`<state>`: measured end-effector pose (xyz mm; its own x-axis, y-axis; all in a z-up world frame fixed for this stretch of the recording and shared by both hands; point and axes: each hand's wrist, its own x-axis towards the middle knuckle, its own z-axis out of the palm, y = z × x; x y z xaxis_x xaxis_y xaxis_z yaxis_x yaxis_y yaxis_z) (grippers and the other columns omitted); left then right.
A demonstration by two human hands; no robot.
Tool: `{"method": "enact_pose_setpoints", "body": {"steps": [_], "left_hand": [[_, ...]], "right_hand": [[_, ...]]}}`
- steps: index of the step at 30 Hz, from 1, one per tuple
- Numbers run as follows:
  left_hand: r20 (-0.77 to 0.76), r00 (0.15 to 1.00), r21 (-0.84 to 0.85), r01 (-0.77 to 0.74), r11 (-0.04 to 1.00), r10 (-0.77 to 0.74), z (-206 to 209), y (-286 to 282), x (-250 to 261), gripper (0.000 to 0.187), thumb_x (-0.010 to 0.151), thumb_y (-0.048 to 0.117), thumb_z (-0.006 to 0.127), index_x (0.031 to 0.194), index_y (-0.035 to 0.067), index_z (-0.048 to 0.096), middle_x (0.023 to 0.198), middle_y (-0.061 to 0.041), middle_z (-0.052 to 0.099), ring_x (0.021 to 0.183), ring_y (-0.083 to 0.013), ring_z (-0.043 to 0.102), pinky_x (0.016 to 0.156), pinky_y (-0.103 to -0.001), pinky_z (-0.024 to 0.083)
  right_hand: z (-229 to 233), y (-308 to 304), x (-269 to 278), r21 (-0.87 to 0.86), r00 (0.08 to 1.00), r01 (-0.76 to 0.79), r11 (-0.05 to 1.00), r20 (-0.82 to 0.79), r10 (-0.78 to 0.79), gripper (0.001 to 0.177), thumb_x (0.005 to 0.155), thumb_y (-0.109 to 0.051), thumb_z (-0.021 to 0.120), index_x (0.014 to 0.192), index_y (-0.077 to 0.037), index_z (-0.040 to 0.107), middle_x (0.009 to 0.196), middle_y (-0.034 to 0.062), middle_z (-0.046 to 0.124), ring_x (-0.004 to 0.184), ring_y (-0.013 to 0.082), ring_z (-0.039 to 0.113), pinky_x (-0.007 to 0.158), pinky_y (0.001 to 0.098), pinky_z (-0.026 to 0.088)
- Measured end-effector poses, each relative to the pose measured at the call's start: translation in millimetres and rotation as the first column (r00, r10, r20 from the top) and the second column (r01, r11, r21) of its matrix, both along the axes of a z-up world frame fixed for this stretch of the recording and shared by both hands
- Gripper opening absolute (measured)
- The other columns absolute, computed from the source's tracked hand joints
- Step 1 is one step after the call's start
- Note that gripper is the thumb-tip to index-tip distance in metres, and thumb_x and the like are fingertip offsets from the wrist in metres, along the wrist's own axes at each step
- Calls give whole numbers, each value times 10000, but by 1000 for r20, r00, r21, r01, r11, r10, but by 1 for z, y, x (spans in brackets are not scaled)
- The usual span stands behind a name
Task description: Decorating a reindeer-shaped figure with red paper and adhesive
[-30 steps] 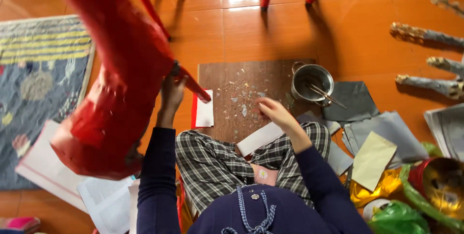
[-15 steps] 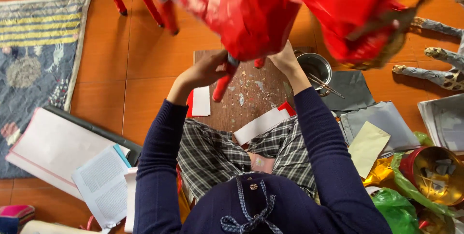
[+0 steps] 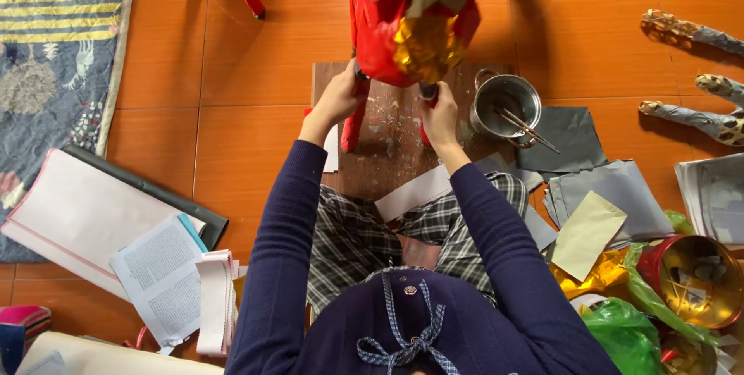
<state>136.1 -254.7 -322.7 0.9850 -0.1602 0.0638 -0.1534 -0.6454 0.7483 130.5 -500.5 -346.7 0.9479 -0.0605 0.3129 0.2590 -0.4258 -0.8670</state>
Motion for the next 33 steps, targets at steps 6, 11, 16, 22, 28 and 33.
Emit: {"method": "enact_pose_setpoints", "body": {"steps": [6,11,16,22,28,33], "left_hand": [[-39,999,20,22,1000,-21,-27,3,23,707,774,86,715,1341,112,293,1112,-282,622,1037,-523,586,895,-622,477],[20,998,17,58,998,-58,8,-2,7,707,807,39,599,1400,76,217,1180,-315,593,1003,-519,592,823,-574,461],[73,996,-24,-55,998,57,30,-2,-49,678,969,-22,431,1518,-8,32,1575,-290,170,1453,-407,281,1183,-467,293],[-283,939,-97,-229,969,194,-59,10,-107,750,863,215,687,1488,62,301,1275,-319,534,1088,-468,615,935,-546,515],[114,954,-86,-267,960,275,-41,-9,-62,602,857,68,655,1409,23,419,1180,-291,563,1101,-470,585,958,-481,507],[181,936,-54,-298,953,303,-58,-26,-23,870,724,4,768,1457,137,319,1222,-230,590,1094,-442,615,958,-534,505]], "right_hand": [[-8,-2,15,-81,1000,23,996,8,-22,453,749,-86,774,1147,-78,558,1023,190,630,1004,419,633,816,488,560],[-15,-12,16,-112,994,-108,988,6,110,601,815,-142,770,1309,-61,438,1233,194,561,1165,383,556,945,472,471],[-4,-59,15,-221,907,-287,932,-377,189,950,713,-70,801,1477,21,244,1368,221,541,1283,352,508,1033,437,409],[-68,-156,38,-526,869,-263,809,-493,-38,653,818,-375,753,1383,-135,530,1283,183,514,1196,421,548,992,485,460],[71,-66,13,-188,862,-421,887,-388,327,606,843,-201,709,1401,-68,515,1353,247,512,1267,430,486,1064,519,392],[91,-16,18,9,871,-353,935,-361,333,656,731,-150,800,1329,-97,535,1233,163,634,1197,341,576,1043,486,434]]}}
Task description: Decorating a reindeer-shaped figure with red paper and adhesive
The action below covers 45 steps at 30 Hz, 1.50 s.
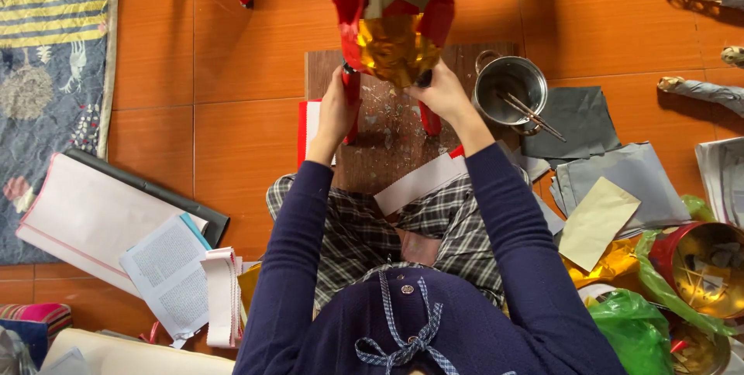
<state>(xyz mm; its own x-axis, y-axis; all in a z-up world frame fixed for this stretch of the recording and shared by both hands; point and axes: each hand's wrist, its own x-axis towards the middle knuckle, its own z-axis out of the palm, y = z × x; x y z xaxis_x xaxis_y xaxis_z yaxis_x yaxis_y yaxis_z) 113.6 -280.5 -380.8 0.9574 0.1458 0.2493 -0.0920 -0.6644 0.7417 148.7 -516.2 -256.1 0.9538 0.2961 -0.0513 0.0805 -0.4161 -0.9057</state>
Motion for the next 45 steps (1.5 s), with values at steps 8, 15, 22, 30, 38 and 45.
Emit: {"method": "enact_pose_setpoints", "body": {"steps": [8,15,22,30,38,45], "left_hand": [[121,991,128,47,991,-63,63,-31,22,675,847,62,696,1401,197,334,1115,-154,624,1013,-399,642,843,-525,547],[-37,988,207,157,966,-152,20,-43,11,646,903,127,607,1432,218,247,1071,-159,602,942,-416,649,823,-583,532],[-82,991,98,112,989,-104,55,-21,-1,591,887,79,602,1371,228,296,1098,-159,610,996,-423,632,860,-567,524],[-110,992,31,59,998,-55,11,0,3,616,883,105,635,1378,232,292,1129,-189,595,986,-456,628,847,-582,523],[-99,995,-72,-11,997,3,16,5,-37,916,816,-44,653,1524,95,89,1347,-331,440,1210,-529,501,1023,-599,436],[-439,899,172,96,980,-11,-149,-37,-126,341,859,353,669,1058,90,583,875,-218,683,831,-437,684,707,-552,551]], "right_hand": [[-20,-27,26,157,962,77,985,249,-115,397,904,15,620,1284,7,507,1190,271,605,1134,427,581,965,532,489],[-10,-49,0,-134,992,127,983,40,-123,658,940,-149,619,1443,75,258,1086,260,663,1050,389,651,916,553,504],[-64,-33,31,-119,975,115,986,205,-89,136,942,-163,662,1010,-49,685,876,139,697,895,300,697,763,425,547],[-19,6,-5,-32,996,82,996,33,-81,506,928,-147,653,1369,-117,407,1272,229,587,1225,409,535,1029,527,449],[-36,-27,-23,-17,999,-18,1000,34,19,928,757,-36,782,1494,16,221,1426,373,371,1346,508,353,1142,579,293],[-187,-191,-4,-833,909,338,438,409,77,316,776,-195,806,1036,-46,708,1040,140,593,990,337,597,800,456,486]]}}
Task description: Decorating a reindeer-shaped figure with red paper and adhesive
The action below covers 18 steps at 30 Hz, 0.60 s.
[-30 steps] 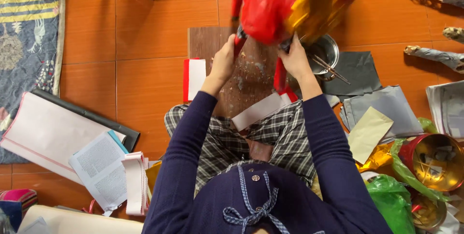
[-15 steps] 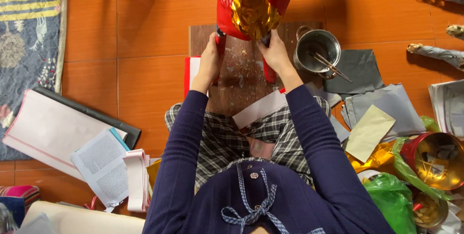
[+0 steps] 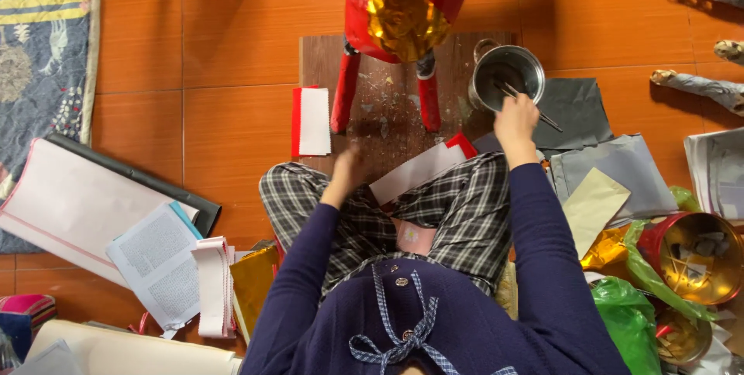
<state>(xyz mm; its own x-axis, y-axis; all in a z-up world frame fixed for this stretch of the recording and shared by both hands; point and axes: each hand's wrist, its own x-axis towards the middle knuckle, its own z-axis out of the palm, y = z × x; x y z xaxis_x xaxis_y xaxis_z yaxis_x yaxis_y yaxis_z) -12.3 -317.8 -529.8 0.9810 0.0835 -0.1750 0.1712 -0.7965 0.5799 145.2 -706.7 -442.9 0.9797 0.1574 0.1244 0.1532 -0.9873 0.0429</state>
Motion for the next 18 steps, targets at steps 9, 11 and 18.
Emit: {"method": "enact_pose_setpoints", "body": {"steps": [9,11,18], "left_hand": [[-235,941,256,301,919,-243,-31,-62,-53,497,795,396,724,1104,88,487,994,-146,586,916,-369,651,726,-496,569],[-289,931,209,289,934,-224,-33,-61,-45,472,782,373,746,1063,88,496,956,-142,603,892,-367,658,714,-496,568],[-177,976,41,135,990,-125,-13,-61,-47,346,871,215,571,1197,98,583,907,-213,695,891,-446,663,771,-572,535]], "right_hand": [[-22,-35,-21,-41,960,-12,999,279,23,55,846,-168,636,893,-183,661,751,76,571,775,293,600,590,408,449],[-25,-39,-26,26,965,-16,1000,262,9,91,868,-165,633,950,-183,670,766,90,577,771,302,618,581,411,479],[-17,-12,-48,353,973,204,913,-176,-150,234,897,-93,595,1129,-115,612,809,198,662,758,450,697,642,534,566]]}}
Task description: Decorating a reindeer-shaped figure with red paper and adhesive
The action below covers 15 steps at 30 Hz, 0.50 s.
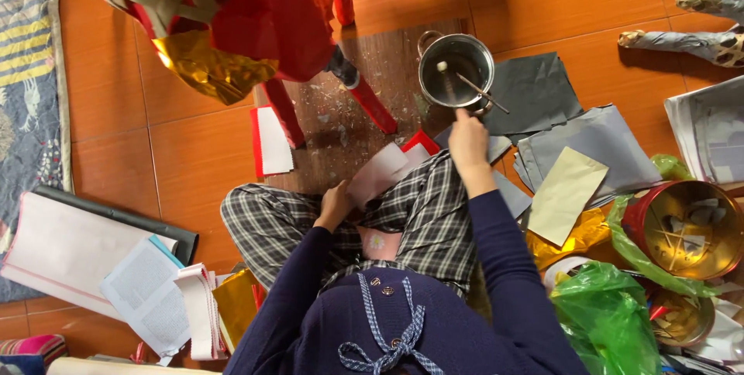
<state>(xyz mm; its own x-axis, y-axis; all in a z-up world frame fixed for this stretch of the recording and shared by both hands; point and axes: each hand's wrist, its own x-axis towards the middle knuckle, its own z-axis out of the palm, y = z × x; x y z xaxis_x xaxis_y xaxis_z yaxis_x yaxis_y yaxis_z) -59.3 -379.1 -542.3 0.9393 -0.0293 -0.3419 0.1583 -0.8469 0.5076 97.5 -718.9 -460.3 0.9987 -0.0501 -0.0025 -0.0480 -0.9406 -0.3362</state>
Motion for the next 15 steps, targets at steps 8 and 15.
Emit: {"method": "enact_pose_setpoints", "body": {"steps": [8,15], "left_hand": [[111,940,-357,-266,895,324,-21,26,10,358,820,111,613,1143,-30,673,960,-314,668,951,-497,625,782,-553,499],[-166,756,-684,-551,479,633,-62,30,19,269,898,189,626,1107,35,694,929,-180,706,871,-243,646,743,-397,527]], "right_hand": [[-45,50,-18,606,954,269,748,-272,-123,320,981,-217,514,1221,-26,609,803,216,683,660,326,674,493,369,535],[-28,45,-4,814,886,462,352,-444,-137,273,998,-223,474,1076,-79,693,590,22,384,416,106,476,229,176,383]]}}
